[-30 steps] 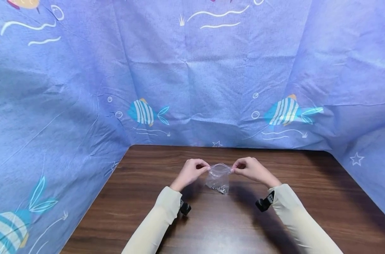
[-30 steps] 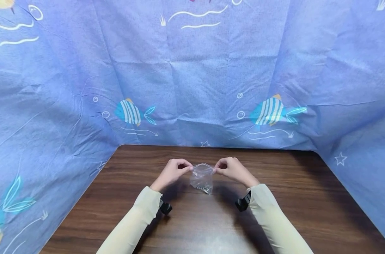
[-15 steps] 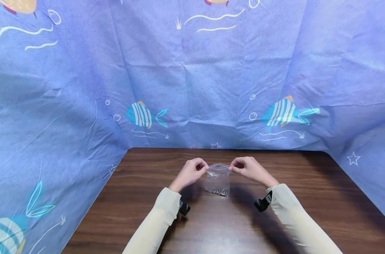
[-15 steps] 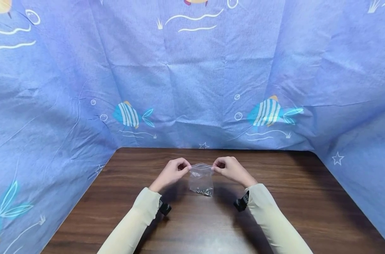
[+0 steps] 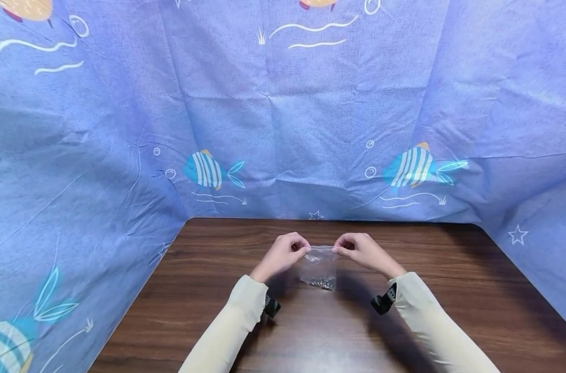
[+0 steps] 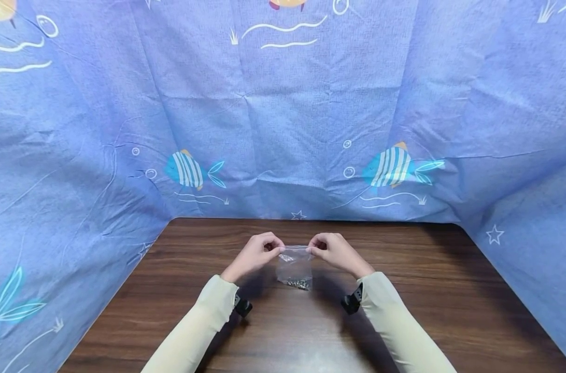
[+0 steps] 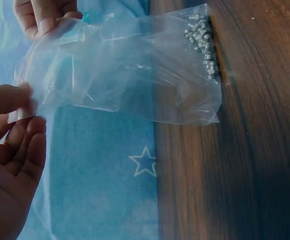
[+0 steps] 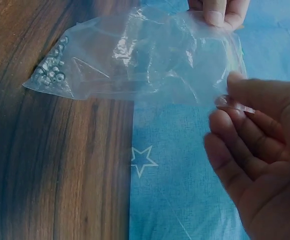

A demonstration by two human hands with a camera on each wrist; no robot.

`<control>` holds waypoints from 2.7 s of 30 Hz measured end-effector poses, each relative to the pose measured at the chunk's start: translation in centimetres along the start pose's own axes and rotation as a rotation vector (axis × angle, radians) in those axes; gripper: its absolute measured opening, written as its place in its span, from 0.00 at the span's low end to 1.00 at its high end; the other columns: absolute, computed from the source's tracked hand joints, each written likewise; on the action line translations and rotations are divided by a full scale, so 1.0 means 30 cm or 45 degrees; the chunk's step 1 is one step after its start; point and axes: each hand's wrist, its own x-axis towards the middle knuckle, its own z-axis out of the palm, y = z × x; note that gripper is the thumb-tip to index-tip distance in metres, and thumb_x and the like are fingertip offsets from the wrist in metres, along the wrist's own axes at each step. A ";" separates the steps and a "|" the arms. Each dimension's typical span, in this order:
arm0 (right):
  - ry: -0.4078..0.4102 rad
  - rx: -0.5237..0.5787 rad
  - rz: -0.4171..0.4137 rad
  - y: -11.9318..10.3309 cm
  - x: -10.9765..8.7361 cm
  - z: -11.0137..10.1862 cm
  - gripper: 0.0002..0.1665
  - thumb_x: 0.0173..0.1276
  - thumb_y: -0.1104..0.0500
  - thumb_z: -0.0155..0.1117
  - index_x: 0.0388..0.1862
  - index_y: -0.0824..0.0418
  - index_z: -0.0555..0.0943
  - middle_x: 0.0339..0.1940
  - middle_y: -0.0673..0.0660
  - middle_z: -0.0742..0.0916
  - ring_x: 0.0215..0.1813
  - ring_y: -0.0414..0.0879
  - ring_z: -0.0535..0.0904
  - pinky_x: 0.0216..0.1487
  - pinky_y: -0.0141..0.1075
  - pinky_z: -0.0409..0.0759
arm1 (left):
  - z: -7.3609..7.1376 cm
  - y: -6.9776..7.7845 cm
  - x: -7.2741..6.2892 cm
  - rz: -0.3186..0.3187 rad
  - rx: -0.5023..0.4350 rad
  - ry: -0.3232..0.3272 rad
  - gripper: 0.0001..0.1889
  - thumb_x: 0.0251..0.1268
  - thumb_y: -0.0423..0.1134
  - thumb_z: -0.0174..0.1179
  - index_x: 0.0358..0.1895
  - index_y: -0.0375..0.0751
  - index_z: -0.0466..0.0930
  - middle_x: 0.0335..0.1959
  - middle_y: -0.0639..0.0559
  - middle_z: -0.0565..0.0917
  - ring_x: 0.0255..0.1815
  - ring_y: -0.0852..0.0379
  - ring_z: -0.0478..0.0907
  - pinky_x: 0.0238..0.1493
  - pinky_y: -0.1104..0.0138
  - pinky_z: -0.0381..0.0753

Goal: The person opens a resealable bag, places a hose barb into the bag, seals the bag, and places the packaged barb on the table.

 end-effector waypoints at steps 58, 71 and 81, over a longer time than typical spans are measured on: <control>0.007 0.019 -0.157 -0.031 0.035 0.041 0.03 0.61 0.59 0.69 0.29 0.56 0.84 0.26 0.45 0.84 0.29 0.32 0.73 0.31 0.29 0.73 | 0.023 0.020 0.018 0.077 -0.051 -0.059 0.03 0.62 0.33 0.62 0.34 0.39 0.85 0.30 0.51 0.81 0.31 0.65 0.73 0.37 0.74 0.74; 0.057 -0.003 -0.174 -0.035 0.037 0.060 0.06 0.57 0.66 0.66 0.25 0.55 0.82 0.22 0.44 0.80 0.25 0.32 0.71 0.28 0.28 0.72 | 0.023 0.015 0.016 0.178 -0.019 -0.066 0.03 0.63 0.33 0.62 0.32 0.40 0.85 0.29 0.53 0.79 0.31 0.66 0.73 0.35 0.74 0.74; 0.121 -0.072 -0.271 -0.015 0.027 0.048 0.06 0.56 0.61 0.73 0.25 0.56 0.83 0.22 0.44 0.82 0.26 0.30 0.69 0.27 0.28 0.71 | 0.001 0.008 0.011 0.140 0.013 -0.094 0.04 0.63 0.34 0.63 0.35 0.39 0.87 0.28 0.52 0.81 0.28 0.66 0.70 0.32 0.75 0.71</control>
